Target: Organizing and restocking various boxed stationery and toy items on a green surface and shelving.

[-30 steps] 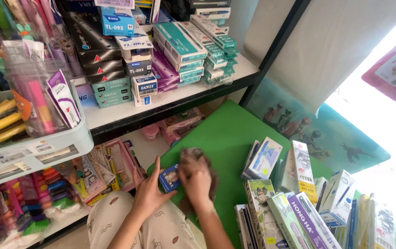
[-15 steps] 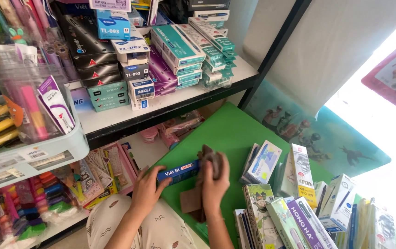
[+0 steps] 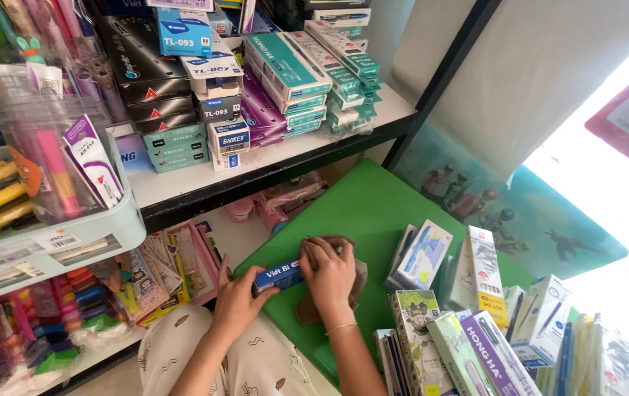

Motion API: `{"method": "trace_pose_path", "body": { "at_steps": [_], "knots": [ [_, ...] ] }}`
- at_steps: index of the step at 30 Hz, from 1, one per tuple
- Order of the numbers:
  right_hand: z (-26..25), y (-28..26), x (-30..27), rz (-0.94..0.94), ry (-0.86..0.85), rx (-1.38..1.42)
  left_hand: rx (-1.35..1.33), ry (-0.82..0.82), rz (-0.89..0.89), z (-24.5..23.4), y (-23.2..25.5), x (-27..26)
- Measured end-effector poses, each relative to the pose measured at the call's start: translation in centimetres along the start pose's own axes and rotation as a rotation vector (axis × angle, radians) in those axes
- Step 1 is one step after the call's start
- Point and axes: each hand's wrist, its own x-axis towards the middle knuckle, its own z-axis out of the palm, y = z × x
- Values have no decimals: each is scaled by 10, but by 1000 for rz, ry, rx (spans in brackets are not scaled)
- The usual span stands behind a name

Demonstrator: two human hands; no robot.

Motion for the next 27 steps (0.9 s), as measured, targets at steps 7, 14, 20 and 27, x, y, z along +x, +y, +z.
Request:
{"method": "trace_pose_path", "body": {
  "at_steps": [7,14,20,27],
  "knots": [
    [24,-45,-30,-60,-46,45,62,-9,-1,2,-1,-1],
    [15,7,-21,87,96,32,90,-115,-138,18,-21,-5],
    [44,63,-17,927,269,973,-187,135,-174,33,-29,-8],
    [-6,18,19,747,135,899,-89,170,53,4,32,19]
  ]
}}
